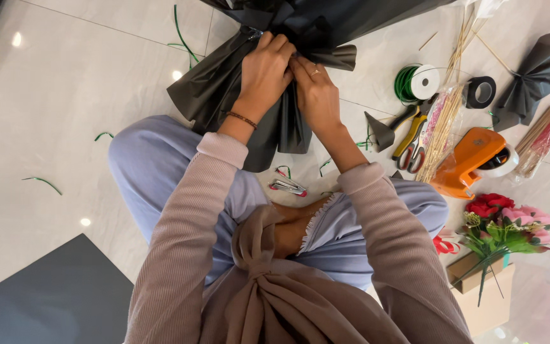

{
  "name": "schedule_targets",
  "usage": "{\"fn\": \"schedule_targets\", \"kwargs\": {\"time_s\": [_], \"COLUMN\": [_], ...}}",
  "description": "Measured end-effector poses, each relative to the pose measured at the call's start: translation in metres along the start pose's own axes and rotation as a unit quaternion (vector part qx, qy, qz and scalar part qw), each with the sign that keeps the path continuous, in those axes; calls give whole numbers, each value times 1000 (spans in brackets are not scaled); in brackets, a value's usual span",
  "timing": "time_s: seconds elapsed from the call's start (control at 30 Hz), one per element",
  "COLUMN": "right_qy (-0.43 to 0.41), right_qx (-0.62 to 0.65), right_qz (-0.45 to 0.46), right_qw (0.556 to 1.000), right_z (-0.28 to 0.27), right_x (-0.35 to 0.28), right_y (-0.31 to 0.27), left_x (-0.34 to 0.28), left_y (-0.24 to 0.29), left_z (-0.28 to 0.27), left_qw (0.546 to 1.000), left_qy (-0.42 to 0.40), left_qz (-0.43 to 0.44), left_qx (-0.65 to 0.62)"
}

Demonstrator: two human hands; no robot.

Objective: The person wraps a bouquet of flowers in black decorative paper, folding the sheets and securing them with green floral wire and tape while sitting on the floor.

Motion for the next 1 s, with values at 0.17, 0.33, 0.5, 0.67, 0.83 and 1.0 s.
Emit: {"fn": "schedule_targets", "kwargs": {"time_s": [0.17, 0.33, 0.5, 0.67, 0.83, 1.0], "right_qy": [-22, -24, -43, -43, -71, -70], "right_qx": [-24, -32, -104, -182, -356, -380], "right_qz": [54, 97, 92, 57, 43, 45], "right_qw": [998, 994, 989, 981, 931, 921], "right_z": [16, 21, 18, 17, 31, 23], "right_x": [-7, -6, 2, 7, 1, 7], "right_y": [0, 1, -10, -11, -14, -28], "left_x": [-3, -14, -18, -21, -63, -119], "left_y": [-2, -9, -7, 4, 10, 18], "left_z": [1, 1, 1, -20, -71, -97], "left_qw": [1000, 997, 995, 994, 971, 964], "left_qy": [18, -11, 24, 25, 51, 112], "left_qz": [1, -37, -51, -73, -101, -137], "left_qx": [-15, -69, -79, -79, -209, -199]}}
Point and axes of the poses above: each hand's wrist, its own x-axis towards the middle knuckle, its own z-axis out of the palm, y = z × x, the point moved 4 cm from there along x, towards the middle knuckle, and after that the axes turned 6 degrees about -y, right-handed, at the moved point
